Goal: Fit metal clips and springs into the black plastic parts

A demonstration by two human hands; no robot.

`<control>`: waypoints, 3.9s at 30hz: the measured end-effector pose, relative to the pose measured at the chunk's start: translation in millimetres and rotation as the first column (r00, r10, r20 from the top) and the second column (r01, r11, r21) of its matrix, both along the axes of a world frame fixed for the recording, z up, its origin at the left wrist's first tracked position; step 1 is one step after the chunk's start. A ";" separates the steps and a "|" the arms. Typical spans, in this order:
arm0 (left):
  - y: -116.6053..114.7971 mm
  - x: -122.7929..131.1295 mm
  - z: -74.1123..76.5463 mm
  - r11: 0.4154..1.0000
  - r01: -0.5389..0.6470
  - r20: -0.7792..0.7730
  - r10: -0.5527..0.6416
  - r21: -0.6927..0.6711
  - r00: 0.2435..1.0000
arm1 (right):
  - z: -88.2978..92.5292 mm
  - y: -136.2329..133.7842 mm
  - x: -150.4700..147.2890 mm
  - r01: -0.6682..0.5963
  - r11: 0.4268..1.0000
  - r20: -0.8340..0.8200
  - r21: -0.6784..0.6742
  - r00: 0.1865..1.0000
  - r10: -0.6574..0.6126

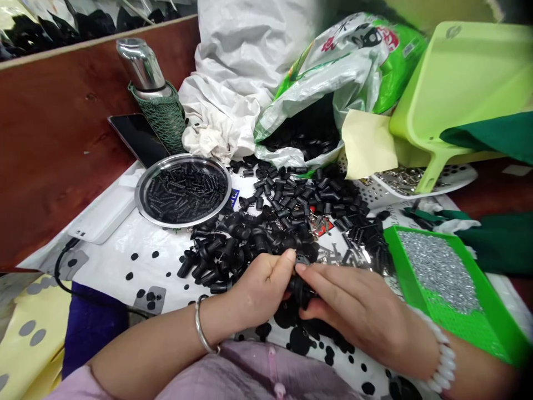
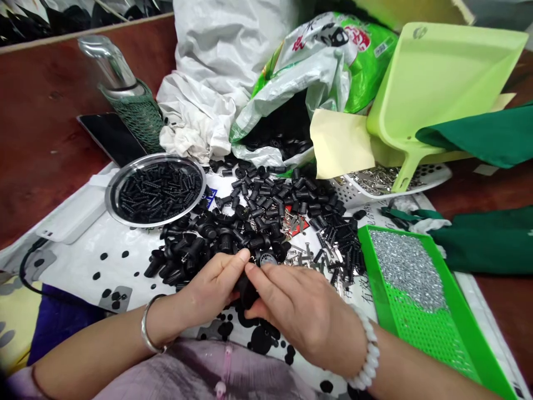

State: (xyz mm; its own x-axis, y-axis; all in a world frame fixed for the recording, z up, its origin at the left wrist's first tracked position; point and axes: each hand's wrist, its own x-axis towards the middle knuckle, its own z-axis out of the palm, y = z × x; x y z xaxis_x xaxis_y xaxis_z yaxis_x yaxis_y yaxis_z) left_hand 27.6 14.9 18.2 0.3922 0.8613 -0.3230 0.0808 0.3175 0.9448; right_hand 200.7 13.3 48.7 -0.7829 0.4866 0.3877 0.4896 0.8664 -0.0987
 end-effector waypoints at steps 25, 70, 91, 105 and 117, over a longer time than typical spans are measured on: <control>6.6 -14.0 5.3 0.950 -0.167 0.031 0.165 0.263 0.986 | 3.6 -7.3 -26.6 0.180 0.877 -0.268 -0.446 0.908 -0.322; 1.5 -19.1 -17.1 0.949 0.183 0.467 -0.044 -0.257 0.883 | -1.5 -0.5 2.4 0.032 0.969 -0.236 -0.246 0.967 -0.092; -4.0 -16.5 -23.9 0.895 0.243 0.574 0.018 -0.375 0.819 | 0.8 4.9 6.4 0.034 0.950 -0.233 -0.311 0.966 -0.111; -6.9 -15.1 -20.8 0.934 0.150 0.428 0.003 -0.324 0.904 | -14.8 -5.7 -7.0 0.055 0.997 -0.096 -0.046 0.994 -0.059; -12.0 -15.8 -21.1 0.955 -0.050 0.071 0.031 0.292 0.997 | -25.9 -9.4 -14.8 0.106 0.950 -0.289 -0.294 0.938 -0.194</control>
State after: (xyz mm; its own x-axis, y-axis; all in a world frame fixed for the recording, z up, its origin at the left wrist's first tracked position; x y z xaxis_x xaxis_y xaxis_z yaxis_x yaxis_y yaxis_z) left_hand 11.8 2.9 -2.9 0.3668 0.9299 -0.0290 0.0087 0.0278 0.9996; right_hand 185.9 3.9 22.8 -0.5541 0.7089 0.4363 0.5178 0.7039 -0.4861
